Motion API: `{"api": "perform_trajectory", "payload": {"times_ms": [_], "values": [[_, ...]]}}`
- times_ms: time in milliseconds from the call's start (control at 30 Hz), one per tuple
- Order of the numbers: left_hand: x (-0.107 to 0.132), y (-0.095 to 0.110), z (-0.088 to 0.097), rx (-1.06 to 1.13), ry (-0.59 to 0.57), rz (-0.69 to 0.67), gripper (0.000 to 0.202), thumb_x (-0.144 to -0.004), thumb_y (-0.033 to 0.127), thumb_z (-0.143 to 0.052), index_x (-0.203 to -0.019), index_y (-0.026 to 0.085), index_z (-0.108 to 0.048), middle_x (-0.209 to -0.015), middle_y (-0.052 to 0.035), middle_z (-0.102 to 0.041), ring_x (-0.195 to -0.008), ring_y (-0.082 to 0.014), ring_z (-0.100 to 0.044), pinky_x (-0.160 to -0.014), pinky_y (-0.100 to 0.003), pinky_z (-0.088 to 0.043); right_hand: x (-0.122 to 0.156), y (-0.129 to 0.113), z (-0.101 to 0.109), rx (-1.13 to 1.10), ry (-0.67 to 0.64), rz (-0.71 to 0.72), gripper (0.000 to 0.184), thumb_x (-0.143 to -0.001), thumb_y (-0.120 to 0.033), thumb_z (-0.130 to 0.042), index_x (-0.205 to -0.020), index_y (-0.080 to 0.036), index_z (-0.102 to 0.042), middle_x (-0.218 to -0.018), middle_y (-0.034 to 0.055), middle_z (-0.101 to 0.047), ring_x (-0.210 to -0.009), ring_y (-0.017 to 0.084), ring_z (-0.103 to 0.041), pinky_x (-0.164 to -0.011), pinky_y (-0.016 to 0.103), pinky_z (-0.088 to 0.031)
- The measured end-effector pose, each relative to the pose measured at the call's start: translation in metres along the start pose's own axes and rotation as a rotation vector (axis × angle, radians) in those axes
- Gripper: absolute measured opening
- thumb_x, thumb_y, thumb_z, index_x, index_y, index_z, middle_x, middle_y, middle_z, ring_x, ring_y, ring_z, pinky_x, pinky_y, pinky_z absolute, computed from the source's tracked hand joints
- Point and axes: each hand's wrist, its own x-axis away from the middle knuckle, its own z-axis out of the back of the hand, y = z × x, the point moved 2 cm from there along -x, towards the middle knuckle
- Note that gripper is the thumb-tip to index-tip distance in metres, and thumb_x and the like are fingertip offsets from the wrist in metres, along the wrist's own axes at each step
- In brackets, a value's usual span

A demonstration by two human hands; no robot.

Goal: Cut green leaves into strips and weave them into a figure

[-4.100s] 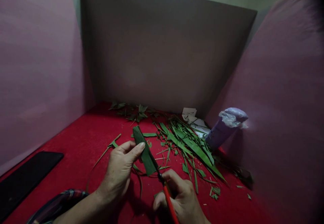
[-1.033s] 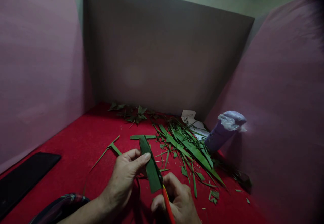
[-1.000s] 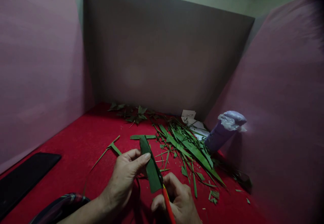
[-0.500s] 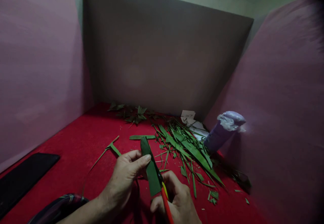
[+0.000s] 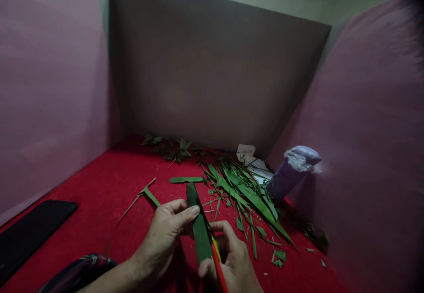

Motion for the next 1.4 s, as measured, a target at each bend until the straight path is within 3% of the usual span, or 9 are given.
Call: {"api": "perform_trajectory", "payload": {"times_ms": [167, 267, 533, 800, 1033, 1233, 1400], "values": [[0.0, -0.002, -0.001, 0.002, 0.005, 0.011, 0.02, -0.063, 0.028, -0.071, -0.06, 0.014, -0.058, -0.053, 0.0012, -0.058, -0.048, -0.009, -0.051, -0.053, -0.021, -0.043, 0.0, 0.014, 0.001, 0.012, 0.009, 0.071, 0.039, -0.066, -0.048, -0.064, -0.083, -0.019, -0.046, -0.048, -0.0006, -0.062, -0.038, 0.01, -0.048, -0.037, 0.018, -0.032], [0.002, -0.002, -0.001, 0.011, 0.013, 0.025, 0.021, -0.062, 0.028, -0.072, -0.058, 0.014, -0.057, -0.052, 0.0018, -0.056, -0.047, -0.0087, -0.05, -0.052, -0.021, -0.042, 0.0, 0.023, 0.0, 0.052, 0.028, 0.105, 0.041, -0.069, -0.055, -0.059, -0.081, -0.019, -0.045, -0.048, 0.002, -0.063, -0.038, 0.011, -0.048, -0.037, 0.019, -0.03], [0.001, -0.005, 0.0, 0.049, 0.001, 0.045, 0.02, -0.064, 0.026, -0.07, -0.059, 0.014, -0.055, -0.053, 0.002, -0.056, -0.048, -0.008, -0.05, -0.051, -0.02, -0.041, -0.001, 0.022, -0.001, 0.037, 0.008, 0.069, 0.028, -0.068, -0.036, -0.064, -0.079, -0.019, -0.045, -0.049, -0.0009, -0.062, -0.041, 0.01, -0.049, -0.039, 0.018, -0.033], [-0.003, -0.005, 0.002, 0.136, -0.002, 0.118, 0.022, -0.064, 0.026, -0.071, -0.058, 0.015, -0.053, -0.05, 0.0022, -0.055, -0.044, -0.0077, -0.049, -0.046, -0.019, -0.039, -0.003, 0.021, 0.0, 0.067, 0.002, 0.028, 0.03, -0.059, -0.011, -0.063, -0.083, -0.018, -0.048, -0.052, -0.0074, -0.052, -0.043, 0.008, -0.044, -0.041, 0.017, -0.031], [0.0, 0.0, 0.0, 0.074, 0.002, 0.081, 0.02, -0.065, 0.027, -0.07, -0.06, 0.014, -0.055, -0.053, 0.0018, -0.057, -0.045, -0.0084, -0.051, -0.047, -0.02, -0.041, -0.003, 0.021, -0.003, 0.009, -0.001, 0.091, 0.017, -0.071, -0.016, -0.054, -0.087, -0.017, -0.049, -0.058, -0.0038, -0.055, -0.046, 0.009, -0.046, -0.043, 0.017, -0.037], [0.003, 0.0, 0.0, 0.066, -0.011, 0.061, 0.019, -0.067, 0.025, -0.069, -0.06, 0.014, -0.055, -0.053, 0.0024, -0.056, -0.047, -0.0079, -0.051, -0.048, -0.019, -0.042, -0.001, 0.016, -0.004, 0.038, -0.001, 0.111, 0.019, -0.073, -0.028, -0.058, -0.088, -0.017, -0.052, -0.059, -0.003, -0.055, -0.05, 0.01, -0.048, -0.046, 0.017, -0.039], [0.004, -0.005, 0.0, 0.078, -0.023, 0.075, 0.019, -0.067, 0.026, -0.069, -0.061, 0.014, -0.055, -0.054, 0.0013, -0.058, -0.047, -0.0086, -0.052, -0.049, -0.02, -0.042, 0.0, 0.013, -0.002, 0.071, 0.002, 0.14, 0.021, -0.073, -0.028, -0.058, -0.089, -0.017, -0.052, -0.057, -0.0044, -0.053, -0.047, 0.009, -0.045, -0.045, 0.016, -0.038]]}}
